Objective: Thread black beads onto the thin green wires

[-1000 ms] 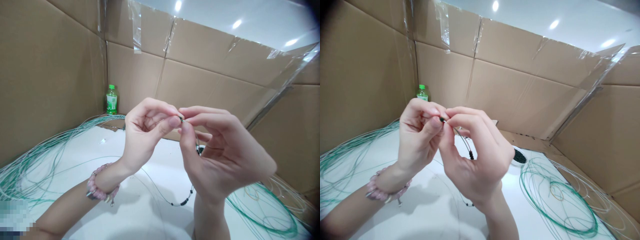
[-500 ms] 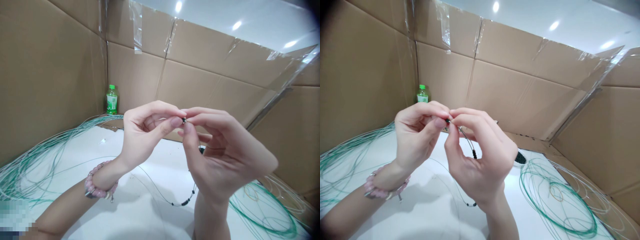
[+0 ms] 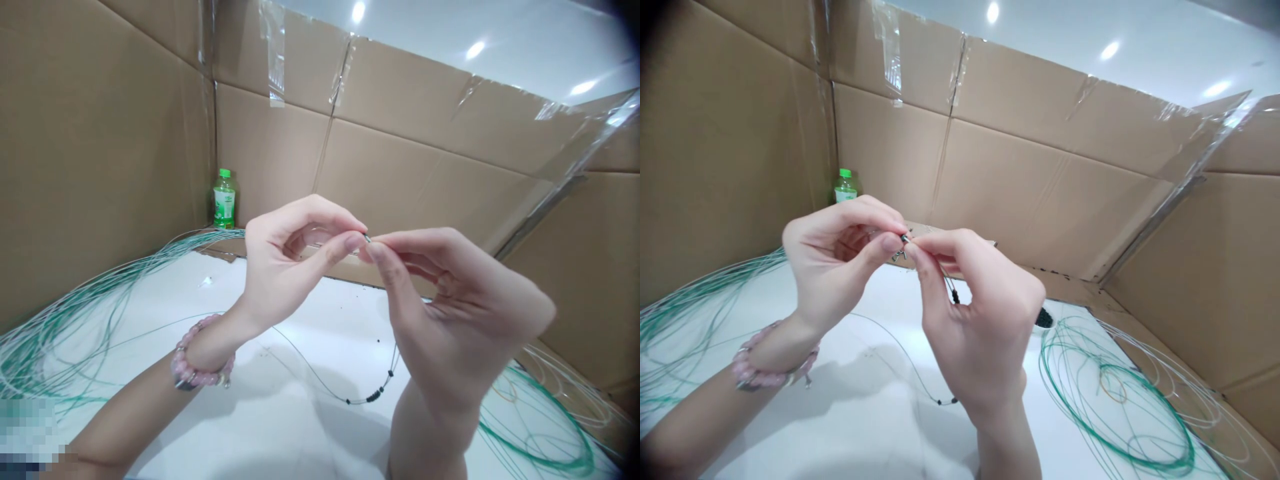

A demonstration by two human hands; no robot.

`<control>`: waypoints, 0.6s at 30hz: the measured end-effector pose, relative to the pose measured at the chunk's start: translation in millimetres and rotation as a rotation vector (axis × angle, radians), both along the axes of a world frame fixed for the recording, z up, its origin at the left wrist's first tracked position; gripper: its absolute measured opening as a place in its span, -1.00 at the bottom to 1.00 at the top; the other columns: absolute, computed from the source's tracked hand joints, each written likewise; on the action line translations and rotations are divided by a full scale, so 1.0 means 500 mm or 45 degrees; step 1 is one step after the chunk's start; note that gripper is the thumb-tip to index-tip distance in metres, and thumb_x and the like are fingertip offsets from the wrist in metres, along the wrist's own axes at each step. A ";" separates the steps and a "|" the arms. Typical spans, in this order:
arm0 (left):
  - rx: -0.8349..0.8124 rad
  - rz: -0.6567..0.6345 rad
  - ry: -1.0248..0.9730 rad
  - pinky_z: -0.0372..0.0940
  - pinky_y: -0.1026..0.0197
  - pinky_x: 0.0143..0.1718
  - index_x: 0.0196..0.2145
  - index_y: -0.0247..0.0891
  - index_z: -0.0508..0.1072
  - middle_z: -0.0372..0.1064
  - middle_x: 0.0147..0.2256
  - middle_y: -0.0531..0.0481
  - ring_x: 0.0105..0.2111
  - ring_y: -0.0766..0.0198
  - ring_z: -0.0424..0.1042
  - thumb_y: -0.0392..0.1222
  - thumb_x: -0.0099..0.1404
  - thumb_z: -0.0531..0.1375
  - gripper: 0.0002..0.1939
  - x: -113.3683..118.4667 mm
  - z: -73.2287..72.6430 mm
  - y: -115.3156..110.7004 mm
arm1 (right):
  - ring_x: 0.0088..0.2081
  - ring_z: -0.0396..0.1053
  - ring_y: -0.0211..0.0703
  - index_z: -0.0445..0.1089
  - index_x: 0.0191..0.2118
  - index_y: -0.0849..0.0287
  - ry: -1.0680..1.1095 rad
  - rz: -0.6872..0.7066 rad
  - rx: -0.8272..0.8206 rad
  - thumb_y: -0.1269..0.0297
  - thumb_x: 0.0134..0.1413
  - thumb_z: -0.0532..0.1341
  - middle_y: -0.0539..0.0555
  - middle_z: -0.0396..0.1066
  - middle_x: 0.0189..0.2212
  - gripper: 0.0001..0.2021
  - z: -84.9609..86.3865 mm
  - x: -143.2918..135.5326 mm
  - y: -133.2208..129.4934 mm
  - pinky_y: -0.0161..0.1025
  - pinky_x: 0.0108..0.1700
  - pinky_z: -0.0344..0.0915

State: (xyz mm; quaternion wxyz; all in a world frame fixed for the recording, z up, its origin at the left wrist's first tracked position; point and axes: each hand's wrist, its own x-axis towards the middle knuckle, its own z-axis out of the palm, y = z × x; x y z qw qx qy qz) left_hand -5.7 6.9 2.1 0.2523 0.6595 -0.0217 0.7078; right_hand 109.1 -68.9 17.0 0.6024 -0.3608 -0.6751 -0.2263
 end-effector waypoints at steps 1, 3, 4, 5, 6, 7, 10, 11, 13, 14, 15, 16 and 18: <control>0.014 0.026 0.021 0.38 0.45 -0.47 -0.39 -0.27 0.50 0.43 -0.45 0.07 -0.45 0.44 0.44 -0.35 0.17 0.27 -0.96 -0.002 0.000 0.001 | -0.46 0.40 -0.41 0.43 -0.35 0.09 0.016 0.005 -0.050 0.57 -0.07 0.30 -0.16 0.48 -0.45 -0.79 0.001 0.001 -0.002 -0.45 -0.35 0.44; 0.041 0.061 0.056 0.37 0.44 -0.50 -0.40 -0.26 0.50 0.44 -0.45 0.07 -0.46 0.44 0.44 -0.34 0.19 0.26 -0.96 -0.005 0.002 0.002 | -0.45 0.42 -0.37 0.43 -0.36 0.08 0.056 0.048 -0.134 0.57 -0.07 0.30 -0.14 0.48 -0.46 -0.79 0.003 0.003 -0.004 -0.42 -0.35 0.44; 0.052 0.071 0.070 0.37 0.43 -0.50 -0.40 -0.26 0.50 0.44 -0.44 0.07 -0.46 0.44 0.44 -0.34 0.19 0.25 -0.96 -0.006 0.002 0.002 | -0.45 0.43 -0.34 0.44 -0.36 0.08 0.077 0.092 -0.159 0.56 -0.07 0.30 -0.13 0.47 -0.46 -0.80 0.003 0.004 -0.005 -0.40 -0.36 0.45; 0.065 0.077 0.077 0.37 0.43 -0.50 -0.40 -0.25 0.50 0.45 -0.44 0.07 -0.46 0.44 0.44 -0.34 0.19 0.25 -0.96 -0.007 0.003 0.002 | -0.45 0.44 -0.32 0.44 -0.36 0.09 0.095 0.139 -0.177 0.57 -0.06 0.29 -0.11 0.47 -0.47 -0.80 0.004 0.004 -0.005 -0.38 -0.37 0.45; 0.074 0.078 0.080 0.38 0.42 -0.49 -0.39 -0.25 0.50 0.45 -0.43 0.07 -0.46 0.44 0.45 -0.34 0.19 0.25 -0.95 -0.008 0.003 0.001 | -0.44 0.44 -0.30 0.44 -0.36 0.11 0.110 0.175 -0.197 0.57 -0.05 0.28 -0.09 0.47 -0.47 -0.81 0.004 0.003 -0.005 -0.37 -0.37 0.45; 0.078 0.080 0.082 0.38 0.41 -0.49 -0.39 -0.25 0.51 0.45 -0.43 0.07 -0.46 0.44 0.44 -0.35 0.19 0.25 -0.95 -0.008 0.003 0.001 | -0.44 0.45 -0.28 0.44 -0.36 0.12 0.122 0.198 -0.218 0.58 -0.04 0.27 -0.07 0.47 -0.47 -0.81 0.004 0.002 -0.005 -0.35 -0.37 0.46; 0.063 0.095 0.076 0.39 0.42 -0.47 -0.39 -0.25 0.50 0.44 -0.44 0.07 -0.45 0.45 0.44 -0.37 0.20 0.24 -0.93 -0.008 0.001 -0.001 | -0.43 0.45 -0.24 0.44 -0.37 0.11 0.153 0.205 -0.256 0.58 -0.02 0.25 -0.03 0.47 -0.47 -0.81 0.003 -0.002 -0.005 -0.31 -0.38 0.46; 0.057 0.099 0.071 0.39 0.43 -0.47 -0.39 -0.25 0.50 0.43 -0.44 0.07 -0.45 0.45 0.44 -0.37 0.20 0.24 -0.93 -0.008 0.001 -0.001 | -0.43 0.45 -0.24 0.45 -0.36 0.11 0.163 0.203 -0.249 0.57 -0.03 0.25 -0.03 0.47 -0.47 -0.81 0.002 -0.004 -0.004 -0.30 -0.38 0.46; 0.049 0.091 0.070 0.39 0.44 -0.48 -0.38 -0.26 0.49 0.43 -0.43 0.06 -0.45 0.45 0.44 -0.37 0.21 0.23 -0.93 -0.008 0.000 -0.002 | -0.45 0.43 -0.25 0.45 -0.37 0.10 0.173 0.207 -0.233 0.58 -0.04 0.26 -0.04 0.46 -0.47 -0.80 0.002 -0.007 -0.003 -0.29 -0.38 0.47; 0.045 0.082 0.074 0.39 0.44 -0.48 -0.38 -0.26 0.49 0.42 -0.43 0.06 -0.45 0.45 0.44 -0.38 0.21 0.23 -0.93 -0.008 0.000 -0.002 | -0.46 0.43 -0.26 0.45 -0.37 0.10 0.168 0.209 -0.228 0.58 -0.04 0.26 -0.05 0.46 -0.48 -0.80 0.002 -0.008 -0.002 -0.30 -0.38 0.47; 0.041 0.071 0.079 0.40 0.44 -0.49 -0.37 -0.26 0.49 0.42 -0.42 0.05 -0.44 0.44 0.44 -0.38 0.21 0.23 -0.93 -0.009 0.000 -0.003 | -0.47 0.42 -0.27 0.45 -0.37 0.10 0.162 0.209 -0.226 0.59 -0.05 0.26 -0.06 0.46 -0.48 -0.80 0.003 -0.008 -0.002 -0.30 -0.38 0.47; 0.041 0.060 0.081 0.40 0.44 -0.49 -0.37 -0.27 0.49 0.42 -0.42 0.05 -0.44 0.44 0.44 -0.39 0.20 0.23 -0.93 -0.009 0.000 -0.003 | -0.47 0.42 -0.27 0.45 -0.38 0.10 0.156 0.207 -0.221 0.59 -0.05 0.26 -0.06 0.46 -0.48 -0.79 0.003 -0.008 -0.001 -0.30 -0.39 0.48; 0.043 0.047 0.084 0.42 0.43 -0.48 -0.36 -0.26 0.49 0.42 -0.42 0.05 -0.44 0.43 0.44 -0.39 0.20 0.23 -0.92 -0.010 0.000 -0.004 | -0.46 0.43 -0.27 0.45 -0.37 0.10 0.154 0.204 -0.204 0.60 -0.05 0.26 -0.06 0.47 -0.48 -0.79 0.004 -0.008 0.000 -0.31 -0.38 0.48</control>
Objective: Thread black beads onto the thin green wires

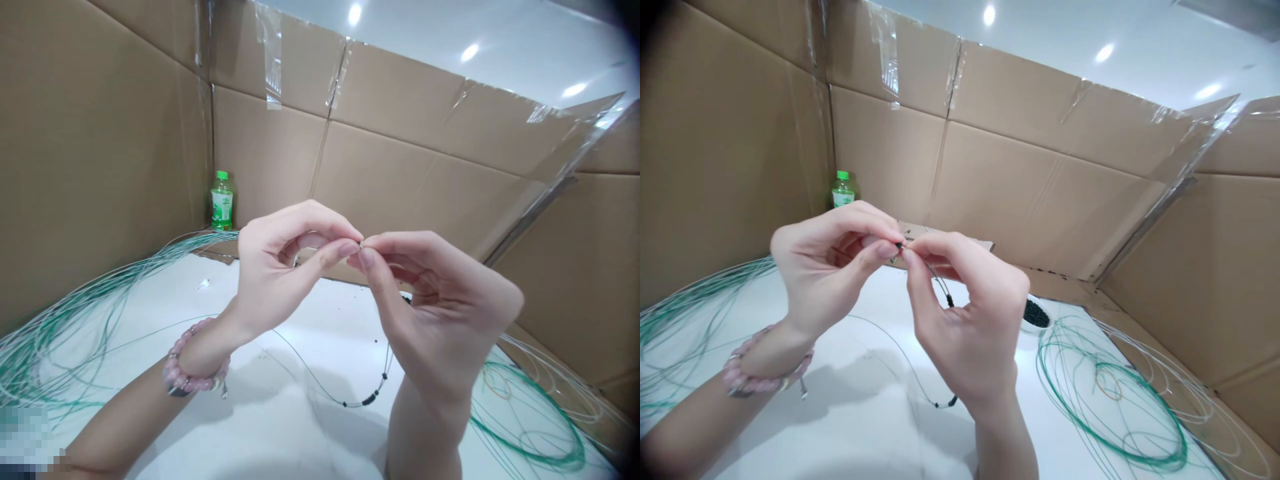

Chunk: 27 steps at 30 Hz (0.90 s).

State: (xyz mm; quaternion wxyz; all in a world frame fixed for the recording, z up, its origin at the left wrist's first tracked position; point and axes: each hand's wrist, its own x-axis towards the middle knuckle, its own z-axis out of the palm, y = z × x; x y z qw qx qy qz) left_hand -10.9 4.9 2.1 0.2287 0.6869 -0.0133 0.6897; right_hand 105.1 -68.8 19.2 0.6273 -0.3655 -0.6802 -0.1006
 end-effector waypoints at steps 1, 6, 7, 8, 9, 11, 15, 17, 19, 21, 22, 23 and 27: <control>-0.003 -0.002 -0.001 0.42 0.43 -0.49 -0.36 -0.25 0.49 0.43 -0.41 0.05 -0.44 0.43 0.44 -0.38 0.20 0.23 -0.92 0.000 0.000 0.000 | -0.45 0.44 -0.27 0.45 -0.37 0.09 0.004 0.000 0.009 0.59 -0.05 0.26 -0.06 0.47 -0.48 -0.79 0.000 0.000 0.000 -0.31 -0.38 0.48; -0.053 -0.014 -0.006 0.42 0.44 -0.52 -0.39 -0.25 0.48 0.42 -0.43 0.04 -0.44 0.42 0.45 -0.36 0.20 0.24 -0.95 0.002 0.001 -0.001 | -0.44 0.45 -0.26 0.45 -0.37 0.06 0.009 -0.005 0.010 0.58 -0.05 0.26 -0.08 0.47 -0.48 -0.78 -0.002 0.001 0.000 -0.30 -0.39 0.49; -0.055 -0.022 -0.007 0.42 0.45 -0.51 -0.39 -0.26 0.48 0.42 -0.43 0.05 -0.44 0.42 0.45 -0.36 0.20 0.24 -0.94 0.003 0.001 -0.001 | -0.45 0.45 -0.27 0.46 -0.36 0.07 0.006 -0.010 0.017 0.59 -0.06 0.27 -0.10 0.47 -0.47 -0.77 -0.003 0.002 -0.001 -0.31 -0.39 0.48; -0.054 -0.028 -0.007 0.42 0.45 -0.51 -0.39 -0.26 0.49 0.43 -0.43 0.05 -0.44 0.43 0.45 -0.36 0.20 0.24 -0.94 0.003 0.001 -0.002 | -0.46 0.44 -0.29 0.46 -0.36 0.07 0.003 -0.017 0.027 0.60 -0.07 0.27 -0.11 0.47 -0.47 -0.77 -0.003 0.002 -0.001 -0.33 -0.40 0.48; -0.051 -0.033 -0.007 0.42 0.45 -0.50 -0.39 -0.26 0.49 0.43 -0.43 0.05 -0.44 0.43 0.44 -0.37 0.20 0.24 -0.94 0.003 0.001 -0.002 | -0.46 0.44 -0.30 0.46 -0.36 0.07 -0.002 -0.019 0.036 0.60 -0.08 0.28 -0.12 0.47 -0.47 -0.76 -0.003 0.003 -0.002 -0.34 -0.40 0.48; -0.036 -0.042 -0.005 0.41 0.46 -0.51 -0.39 -0.26 0.49 0.43 -0.43 0.05 -0.44 0.44 0.44 -0.37 0.20 0.24 -0.94 0.003 0.001 -0.003 | -0.46 0.44 -0.32 0.47 -0.35 0.08 -0.012 -0.014 0.040 0.62 -0.08 0.28 -0.12 0.48 -0.47 -0.75 -0.002 0.006 -0.005 -0.36 -0.40 0.47; -0.022 -0.073 -0.043 0.39 0.47 -0.54 -0.38 -0.24 0.51 0.43 -0.43 0.06 -0.47 0.46 0.42 -0.34 0.21 0.24 -0.95 0.005 0.001 -0.006 | -0.46 0.44 -0.32 0.49 -0.35 0.10 -0.003 0.030 0.023 0.62 -0.11 0.31 -0.10 0.50 -0.46 -0.76 0.001 0.010 -0.008 -0.35 -0.39 0.47; -0.050 -0.109 -0.061 0.39 0.47 -0.53 -0.37 -0.24 0.51 0.43 -0.43 0.06 -0.47 0.46 0.42 -0.33 0.20 0.25 -0.95 0.008 0.000 -0.005 | -0.46 0.45 -0.31 0.49 -0.36 0.10 0.047 0.069 0.024 0.59 -0.10 0.32 -0.10 0.50 -0.47 -0.78 0.000 0.010 -0.006 -0.35 -0.40 0.47; -0.107 -0.164 -0.078 0.40 0.46 -0.51 -0.37 -0.24 0.52 0.42 -0.44 0.06 -0.47 0.46 0.42 -0.31 0.20 0.26 -0.97 0.012 -0.002 -0.004 | -0.48 0.45 -0.31 0.49 -0.37 0.11 0.103 0.109 0.044 0.56 -0.07 0.31 -0.10 0.49 -0.49 -0.82 -0.001 0.009 -0.001 -0.35 -0.42 0.47; -0.193 -0.243 -0.092 0.42 0.45 -0.50 -0.37 -0.23 0.52 0.42 -0.45 0.06 -0.47 0.45 0.43 -0.26 0.20 0.26 -0.97 0.015 -0.004 -0.001 | -0.47 0.46 -0.30 0.48 -0.38 0.11 0.139 0.134 0.050 0.55 -0.05 0.31 -0.10 0.49 -0.49 -0.84 -0.003 0.007 0.005 -0.34 -0.42 0.48; -0.239 -0.287 -0.096 0.42 0.45 -0.49 -0.37 -0.22 0.52 0.41 -0.45 0.06 -0.46 0.44 0.43 -0.24 0.21 0.26 -0.96 0.017 -0.004 0.000 | -0.46 0.47 -0.29 0.47 -0.37 0.11 0.144 0.144 0.048 0.55 -0.05 0.30 -0.09 0.50 -0.47 -0.83 -0.003 0.006 0.008 -0.33 -0.42 0.48; -0.279 -0.332 -0.098 0.43 0.45 -0.49 -0.36 -0.22 0.52 0.42 -0.44 0.06 -0.46 0.44 0.43 -0.22 0.21 0.26 -0.95 0.018 -0.005 0.001 | -0.44 0.48 -0.28 0.47 -0.37 0.10 0.150 0.149 0.047 0.55 -0.05 0.30 -0.09 0.50 -0.46 -0.83 -0.004 0.005 0.011 -0.33 -0.41 0.49; -0.347 -0.440 -0.102 0.44 0.46 -0.44 -0.36 -0.21 0.52 0.40 -0.43 0.08 -0.45 0.47 0.43 -0.23 0.21 0.25 -0.96 0.021 -0.005 0.002 | -0.42 0.50 -0.26 0.45 -0.35 0.06 0.131 0.140 0.068 0.52 -0.02 0.29 -0.10 0.51 -0.43 -0.82 -0.007 0.001 0.018 -0.31 -0.39 0.50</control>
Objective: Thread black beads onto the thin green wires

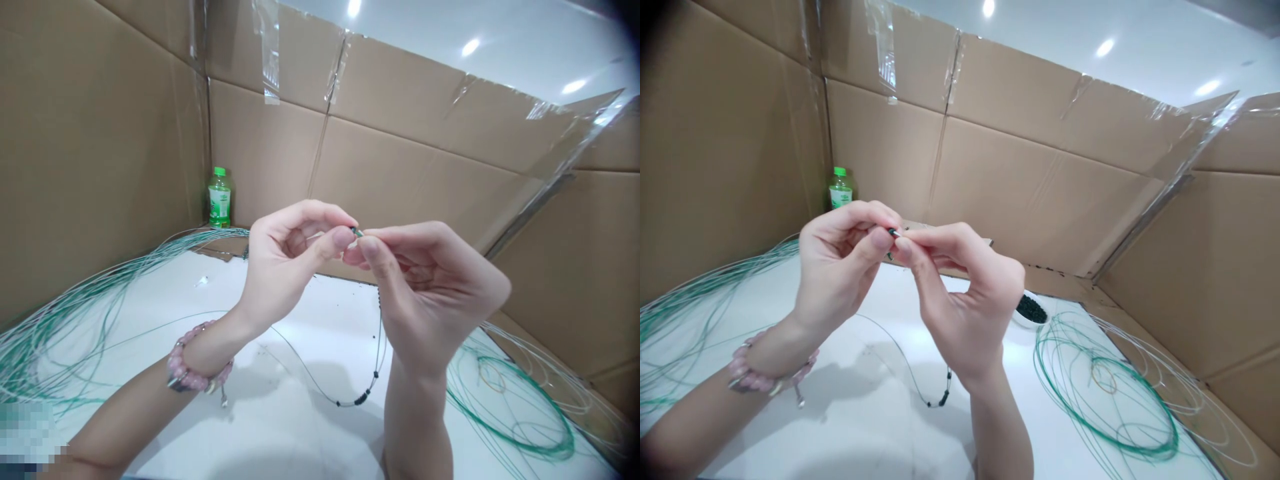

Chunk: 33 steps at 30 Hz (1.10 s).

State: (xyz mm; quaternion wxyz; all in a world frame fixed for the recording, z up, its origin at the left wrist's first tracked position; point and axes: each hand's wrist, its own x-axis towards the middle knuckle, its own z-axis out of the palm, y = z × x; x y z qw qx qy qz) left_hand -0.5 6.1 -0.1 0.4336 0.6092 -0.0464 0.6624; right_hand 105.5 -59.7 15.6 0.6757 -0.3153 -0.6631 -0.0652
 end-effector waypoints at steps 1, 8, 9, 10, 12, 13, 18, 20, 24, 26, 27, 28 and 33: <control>-0.001 -0.004 0.000 0.45 0.45 -0.44 -0.36 -0.21 0.51 0.39 -0.43 0.09 -0.45 0.47 0.43 -0.23 0.22 0.25 -0.96 0.000 0.000 -0.001 | -0.42 0.50 -0.26 0.45 -0.35 0.05 -0.009 -0.013 0.009 0.52 -0.01 0.28 -0.10 0.51 -0.43 -0.82 -0.001 -0.001 0.001 -0.31 -0.39 0.49; 0.063 0.124 0.084 0.46 0.35 -0.50 -0.36 -0.23 0.49 0.41 -0.45 0.05 -0.45 0.37 0.46 -0.21 0.22 0.24 -0.94 -0.006 0.002 -0.004 | -0.42 0.50 -0.26 0.43 -0.36 0.07 -0.018 -0.035 0.001 0.58 -0.03 0.27 -0.08 0.50 -0.45 -0.79 0.001 -0.004 -0.003 -0.29 -0.36 0.52; 0.067 0.142 0.098 0.46 0.35 -0.51 -0.36 -0.23 0.50 0.42 -0.45 0.04 -0.46 0.37 0.46 -0.21 0.22 0.25 -0.94 -0.007 0.003 -0.005 | -0.43 0.49 -0.26 0.43 -0.36 0.08 -0.022 -0.018 -0.006 0.59 -0.04 0.27 -0.07 0.50 -0.45 -0.79 0.003 -0.004 -0.004 -0.29 -0.36 0.52; 0.067 0.159 0.104 0.46 0.35 -0.52 -0.38 -0.23 0.50 0.42 -0.45 0.04 -0.47 0.38 0.46 -0.21 0.21 0.25 -0.94 -0.009 0.004 -0.005 | -0.43 0.49 -0.25 0.43 -0.37 0.10 -0.020 -0.002 -0.015 0.59 -0.04 0.27 -0.06 0.50 -0.46 -0.79 0.005 -0.003 -0.005 -0.28 -0.37 0.53; 0.067 0.193 0.111 0.46 0.36 -0.53 -0.40 -0.23 0.50 0.43 -0.46 0.05 -0.49 0.39 0.45 -0.22 0.21 0.26 -0.95 -0.011 0.006 -0.006 | -0.44 0.49 -0.23 0.43 -0.37 0.09 -0.007 0.015 -0.046 0.57 -0.02 0.26 -0.05 0.49 -0.47 -0.81 0.008 -0.003 -0.007 -0.26 -0.39 0.52; 0.070 0.215 0.107 0.46 0.37 -0.52 -0.40 -0.23 0.50 0.43 -0.47 0.06 -0.50 0.40 0.45 -0.23 0.20 0.26 -0.95 -0.012 0.007 -0.006 | -0.44 0.49 -0.22 0.43 -0.37 0.08 -0.005 0.008 -0.066 0.56 -0.01 0.25 -0.05 0.49 -0.47 -0.81 0.009 -0.004 -0.009 -0.25 -0.39 0.52; 0.122 0.345 0.106 0.44 0.41 -0.49 -0.42 -0.25 0.48 0.43 -0.48 0.09 -0.51 0.44 0.44 -0.31 0.20 0.25 -0.96 -0.013 0.009 -0.009 | -0.43 0.48 -0.18 0.42 -0.39 0.06 -0.077 -0.140 -0.072 0.56 -0.05 0.25 -0.04 0.48 -0.49 -0.80 0.009 -0.008 -0.018 -0.25 -0.43 0.49; 0.153 0.386 0.112 0.42 0.44 -0.51 -0.41 -0.25 0.49 0.43 -0.47 0.09 -0.49 0.45 0.44 -0.32 0.20 0.25 -0.96 -0.013 0.008 -0.010 | -0.44 0.47 -0.18 0.42 -0.40 0.06 -0.095 -0.202 -0.048 0.57 -0.06 0.26 -0.04 0.47 -0.51 -0.79 0.007 -0.010 -0.021 -0.25 -0.44 0.48; 0.195 0.436 0.110 0.38 0.45 -0.53 -0.41 -0.25 0.49 0.44 -0.46 0.09 -0.48 0.45 0.44 -0.32 0.20 0.25 -0.96 -0.012 0.007 -0.010 | -0.47 0.45 -0.18 0.41 -0.40 0.03 -0.114 -0.265 -0.039 0.55 -0.08 0.25 -0.04 0.46 -0.52 -0.79 0.006 -0.011 -0.023 -0.23 -0.47 0.48; 0.208 0.451 0.116 0.39 0.42 -0.51 -0.40 -0.24 0.49 0.44 -0.45 0.08 -0.47 0.43 0.44 -0.31 0.20 0.25 -0.97 -0.012 0.006 -0.009 | -0.47 0.45 -0.17 0.41 -0.41 0.02 -0.119 -0.279 -0.059 0.53 -0.07 0.25 -0.05 0.46 -0.52 -0.80 0.007 -0.011 -0.023 -0.22 -0.47 0.48; 0.214 0.456 0.117 0.39 0.41 -0.50 -0.40 -0.24 0.49 0.44 -0.45 0.08 -0.46 0.42 0.45 -0.32 0.20 0.25 -0.97 -0.011 0.005 -0.008 | -0.48 0.45 -0.17 0.41 -0.41 0.02 -0.118 -0.288 -0.063 0.52 -0.07 0.25 -0.05 0.46 -0.52 -0.80 0.007 -0.011 -0.024 -0.22 -0.48 0.47; 0.224 0.458 0.119 0.39 0.40 -0.49 -0.39 -0.24 0.49 0.45 -0.44 0.08 -0.45 0.41 0.45 -0.32 0.20 0.25 -0.97 -0.011 0.004 -0.007 | -0.48 0.44 -0.18 0.41 -0.41 0.01 -0.119 -0.293 -0.066 0.52 -0.06 0.24 -0.05 0.46 -0.52 -0.80 0.007 -0.011 -0.024 -0.22 -0.48 0.47; 0.329 0.507 0.111 0.40 0.35 -0.44 -0.38 -0.23 0.49 0.46 -0.42 0.05 -0.43 0.39 0.45 -0.34 0.20 0.25 -0.95 -0.013 0.001 -0.003 | -0.48 0.43 -0.20 0.41 -0.39 0.02 -0.197 -0.335 -0.083 0.54 -0.06 0.24 -0.06 0.46 -0.52 -0.79 0.008 -0.004 -0.030 -0.24 -0.45 0.49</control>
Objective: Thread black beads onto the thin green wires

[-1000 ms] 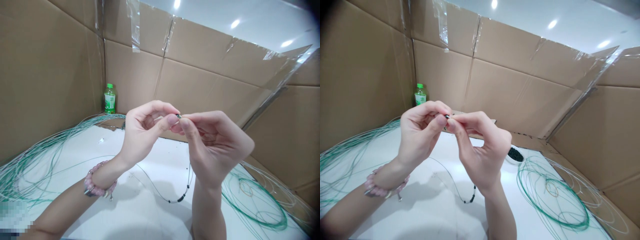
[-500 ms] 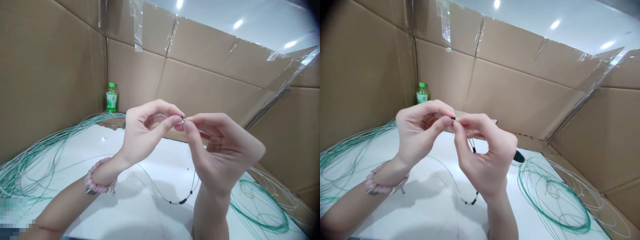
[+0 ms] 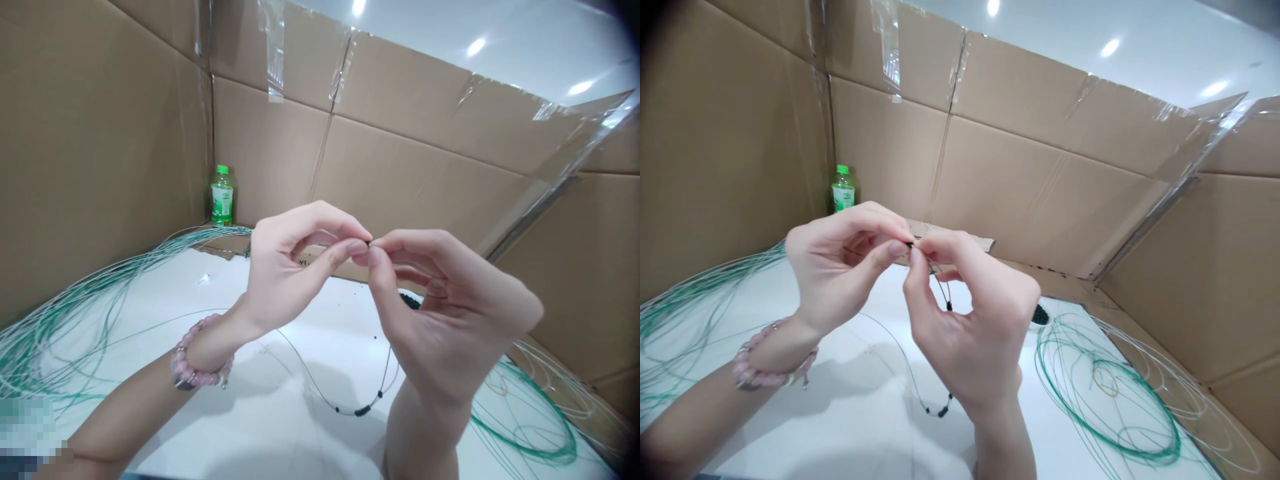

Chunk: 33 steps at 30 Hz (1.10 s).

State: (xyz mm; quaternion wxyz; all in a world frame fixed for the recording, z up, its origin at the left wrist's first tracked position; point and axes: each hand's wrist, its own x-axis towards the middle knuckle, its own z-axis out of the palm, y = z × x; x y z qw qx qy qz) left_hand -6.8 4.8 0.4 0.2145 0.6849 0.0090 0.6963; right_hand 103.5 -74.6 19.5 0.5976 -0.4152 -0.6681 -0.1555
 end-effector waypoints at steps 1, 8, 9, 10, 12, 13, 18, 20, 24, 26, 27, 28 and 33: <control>0.030 0.016 0.000 0.41 0.34 -0.43 -0.38 -0.23 0.49 0.46 -0.42 0.04 -0.43 0.38 0.45 -0.34 0.19 0.25 -0.94 -0.001 0.001 0.001 | -0.48 0.43 -0.21 0.41 -0.39 0.01 -0.034 -0.017 0.007 0.54 -0.05 0.24 -0.07 0.47 -0.51 -0.79 0.000 0.003 -0.001 -0.24 -0.44 0.49; -0.009 0.008 0.030 0.43 0.32 -0.45 -0.39 -0.23 0.50 0.47 -0.44 0.05 -0.45 0.34 0.47 -0.35 0.16 0.27 -0.94 -0.010 0.006 0.005 | -0.41 0.47 -0.29 0.46 -0.32 0.05 -0.056 0.113 0.053 0.62 -0.06 0.27 -0.12 0.49 -0.46 -0.73 -0.001 0.023 0.010 -0.34 -0.35 0.48; -0.030 0.000 0.030 0.42 0.34 -0.46 -0.39 -0.23 0.50 0.47 -0.45 0.06 -0.45 0.35 0.48 -0.36 0.15 0.28 -0.93 -0.011 0.006 0.006 | -0.40 0.48 -0.30 0.47 -0.32 0.08 -0.006 0.186 0.032 0.62 -0.07 0.28 -0.11 0.50 -0.45 -0.74 -0.002 0.024 0.014 -0.35 -0.32 0.49; -0.046 -0.007 0.038 0.42 0.35 -0.47 -0.39 -0.24 0.50 0.47 -0.45 0.08 -0.45 0.36 0.48 -0.36 0.14 0.29 -0.93 -0.012 0.006 0.007 | -0.40 0.48 -0.30 0.47 -0.32 0.10 0.044 0.246 0.014 0.62 -0.08 0.29 -0.10 0.50 -0.43 -0.75 -0.003 0.025 0.018 -0.35 -0.31 0.50; -0.047 -0.030 0.068 0.43 0.37 -0.48 -0.41 -0.24 0.51 0.47 -0.47 0.09 -0.47 0.37 0.48 -0.36 0.14 0.28 -0.93 -0.015 0.007 0.008 | -0.41 0.50 -0.30 0.48 -0.31 0.10 0.108 0.316 -0.007 0.59 -0.07 0.30 -0.09 0.51 -0.41 -0.76 -0.005 0.028 0.026 -0.37 -0.32 0.51; -0.049 -0.041 0.089 0.43 0.37 -0.48 -0.41 -0.24 0.51 0.48 -0.47 0.09 -0.47 0.37 0.48 -0.36 0.15 0.28 -0.94 -0.016 0.008 0.008 | -0.41 0.50 -0.30 0.48 -0.31 0.08 0.126 0.327 -0.008 0.58 -0.07 0.31 -0.09 0.52 -0.42 -0.76 -0.005 0.029 0.029 -0.39 -0.35 0.51; -0.051 -0.034 0.180 0.43 0.34 -0.48 -0.42 -0.24 0.51 0.49 -0.46 0.07 -0.48 0.35 0.48 -0.33 0.21 0.21 -0.92 -0.023 0.015 0.005 | -0.45 0.51 -0.26 0.49 -0.37 0.02 0.139 0.310 -0.001 0.53 -0.06 0.32 -0.12 0.52 -0.48 -0.79 -0.003 0.035 0.035 -0.40 -0.46 0.49; -0.031 -0.007 0.193 0.41 0.33 -0.46 -0.43 -0.24 0.49 0.48 -0.47 0.08 -0.47 0.35 0.48 -0.33 0.21 0.21 -0.91 -0.023 0.015 0.005 | -0.46 0.50 -0.26 0.50 -0.36 0.02 0.120 0.308 -0.036 0.53 -0.07 0.33 -0.11 0.52 -0.47 -0.79 -0.004 0.032 0.035 -0.40 -0.45 0.49; 0.040 0.085 0.175 0.39 0.33 -0.42 -0.44 -0.24 0.45 0.45 -0.49 0.10 -0.49 0.39 0.44 -0.36 0.19 0.21 -0.92 -0.018 0.010 0.009 | -0.44 0.50 -0.29 0.48 -0.38 0.07 0.109 0.307 -0.110 0.54 -0.07 0.31 -0.11 0.51 -0.47 -0.82 -0.004 0.028 0.031 -0.41 -0.38 0.50; 0.058 0.136 0.163 0.38 0.33 -0.42 -0.44 -0.25 0.43 0.44 -0.49 0.09 -0.49 0.39 0.42 -0.36 0.17 0.21 -0.93 -0.015 0.007 0.014 | -0.47 0.48 -0.33 0.46 -0.41 0.11 0.090 0.278 -0.169 0.53 -0.09 0.30 -0.11 0.49 -0.50 -0.85 0.000 0.037 0.027 -0.44 -0.40 0.49; 0.057 0.153 0.152 0.37 0.34 -0.42 -0.44 -0.25 0.43 0.43 -0.48 0.09 -0.49 0.39 0.41 -0.36 0.17 0.22 -0.93 -0.013 0.005 0.016 | -0.49 0.47 -0.34 0.44 -0.43 0.12 0.057 0.252 -0.234 0.52 -0.10 0.31 -0.11 0.48 -0.52 -0.86 0.003 0.045 0.024 -0.44 -0.41 0.48; 0.052 0.162 0.140 0.37 0.34 -0.43 -0.44 -0.26 0.42 0.43 -0.48 0.08 -0.48 0.39 0.41 -0.36 0.17 0.22 -0.94 -0.012 0.004 0.019 | -0.49 0.47 -0.34 0.43 -0.45 0.13 0.001 0.224 -0.329 0.51 -0.11 0.31 -0.11 0.48 -0.52 -0.88 0.007 0.055 0.021 -0.44 -0.41 0.48; 0.026 0.150 0.120 0.34 0.37 -0.44 -0.43 -0.27 0.41 0.40 -0.48 0.10 -0.48 0.43 0.38 -0.34 0.17 0.22 -0.95 -0.005 0.000 0.033 | -0.37 0.52 -0.25 0.49 -0.35 0.12 -0.123 0.160 -0.535 0.40 -0.08 0.32 -0.05 0.53 -0.42 -0.90 0.020 0.092 0.013 -0.42 -0.35 0.50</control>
